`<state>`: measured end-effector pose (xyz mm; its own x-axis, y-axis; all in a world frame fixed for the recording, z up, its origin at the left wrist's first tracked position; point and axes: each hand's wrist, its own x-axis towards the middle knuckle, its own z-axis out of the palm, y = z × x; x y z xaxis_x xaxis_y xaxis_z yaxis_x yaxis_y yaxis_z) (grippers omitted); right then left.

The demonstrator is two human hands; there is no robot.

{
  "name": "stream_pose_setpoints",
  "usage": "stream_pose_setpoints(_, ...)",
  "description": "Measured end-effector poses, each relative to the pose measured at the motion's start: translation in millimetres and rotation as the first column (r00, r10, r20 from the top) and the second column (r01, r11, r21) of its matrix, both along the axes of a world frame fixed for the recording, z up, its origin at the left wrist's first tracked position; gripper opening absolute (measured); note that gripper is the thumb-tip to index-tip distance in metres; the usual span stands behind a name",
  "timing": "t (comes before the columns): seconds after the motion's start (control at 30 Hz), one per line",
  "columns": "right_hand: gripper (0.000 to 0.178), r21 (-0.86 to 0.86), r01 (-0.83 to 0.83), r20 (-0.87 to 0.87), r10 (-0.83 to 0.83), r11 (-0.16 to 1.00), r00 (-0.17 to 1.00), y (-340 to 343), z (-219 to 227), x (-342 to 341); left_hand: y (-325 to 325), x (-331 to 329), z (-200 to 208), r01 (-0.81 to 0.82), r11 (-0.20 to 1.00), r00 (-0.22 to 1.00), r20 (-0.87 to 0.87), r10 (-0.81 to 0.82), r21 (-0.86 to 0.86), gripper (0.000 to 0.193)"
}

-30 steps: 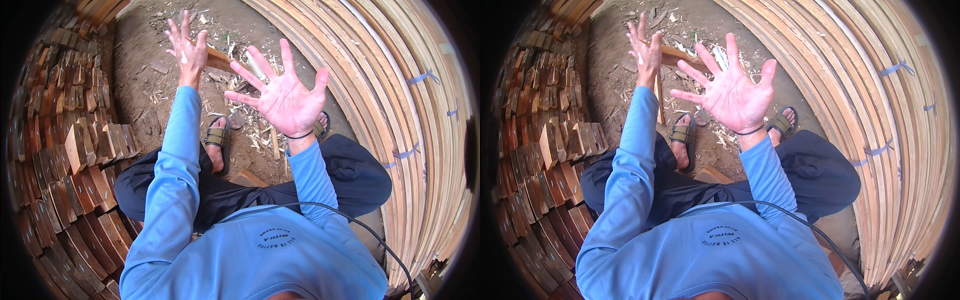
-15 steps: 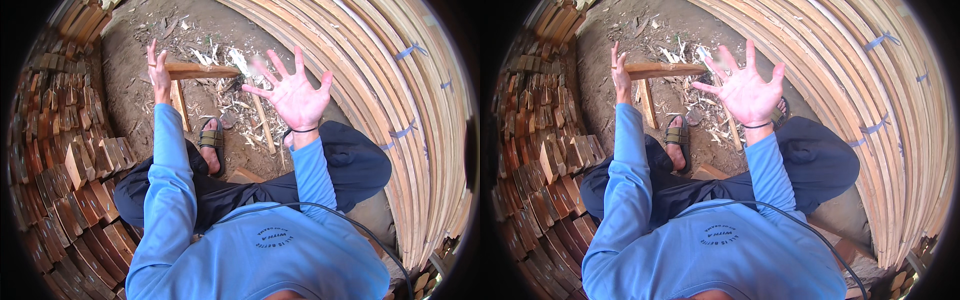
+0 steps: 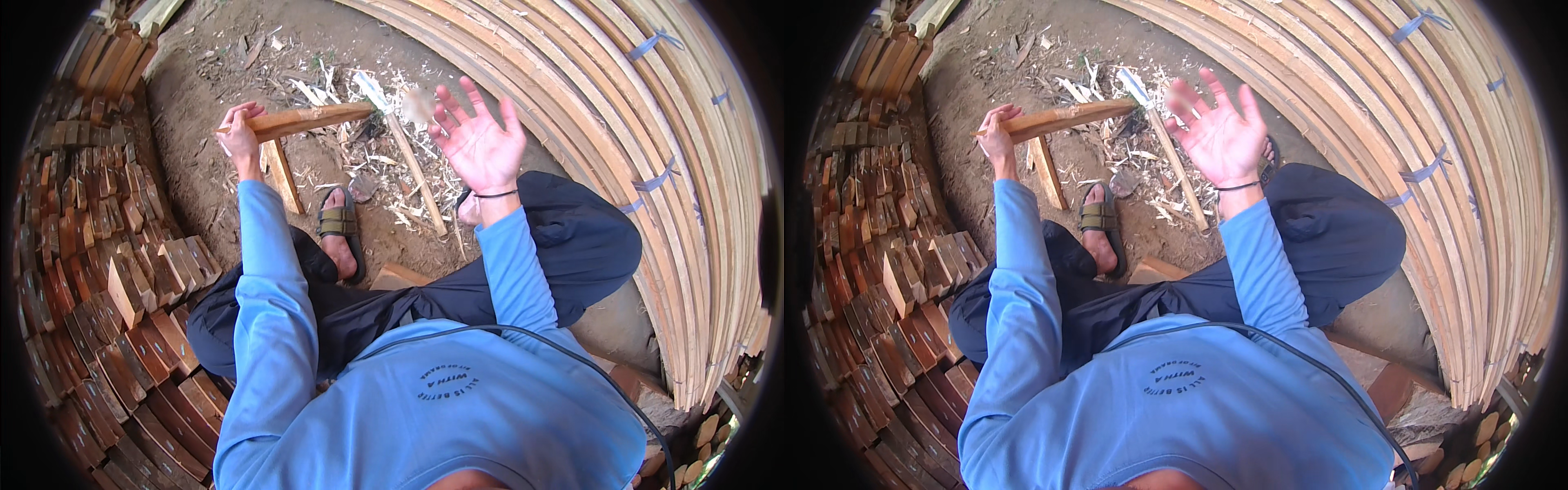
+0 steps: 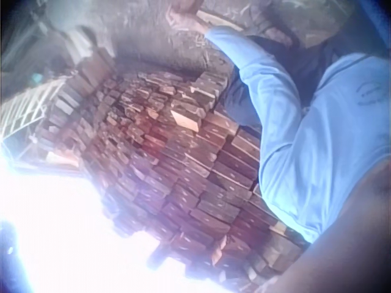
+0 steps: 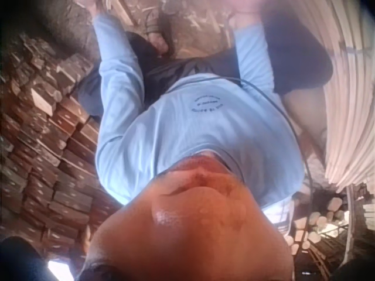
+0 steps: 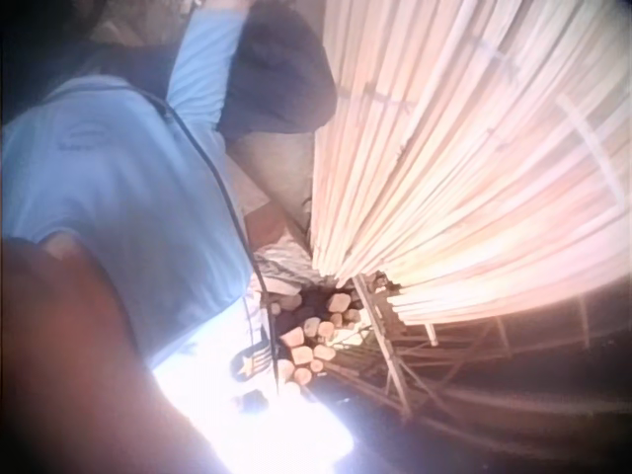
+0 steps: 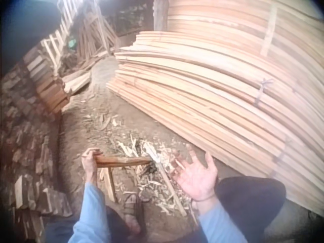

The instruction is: The person whittles a piece of wood with a small axe while sitting among stacks of timber, removing shavings from the edges.

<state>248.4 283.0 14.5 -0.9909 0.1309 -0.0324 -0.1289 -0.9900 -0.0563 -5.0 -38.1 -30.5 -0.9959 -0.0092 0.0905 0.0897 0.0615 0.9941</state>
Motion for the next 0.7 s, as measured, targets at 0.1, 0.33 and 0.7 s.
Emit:
stream_pose_setpoints(0.1,0.045,0.886,-0.450,0.456,-0.383,0.111,0.803,-8.9,-38.0,-3.4,-4.3,-3.3,-6.5,-0.047,0.999,0.999,-0.025,0.047,-0.017,0.026)
stream_pose_setpoints(0.33,0.038,0.222,-0.733,0.763,-0.354,-0.643,0.541,-47.6,-191.7,36.5,1.3,-3.2,-0.1,-0.040,0.999,0.999,-0.020,0.039,-0.032,0.026)
stream_pose_setpoints(0.7,0.035,0.105,-0.836,0.690,-0.566,-0.539,0.451,-66.8,-288.3,77.8,18.5,2.0,15.9,-0.010,0.995,1.000,-0.020,0.008,-0.097,0.027)
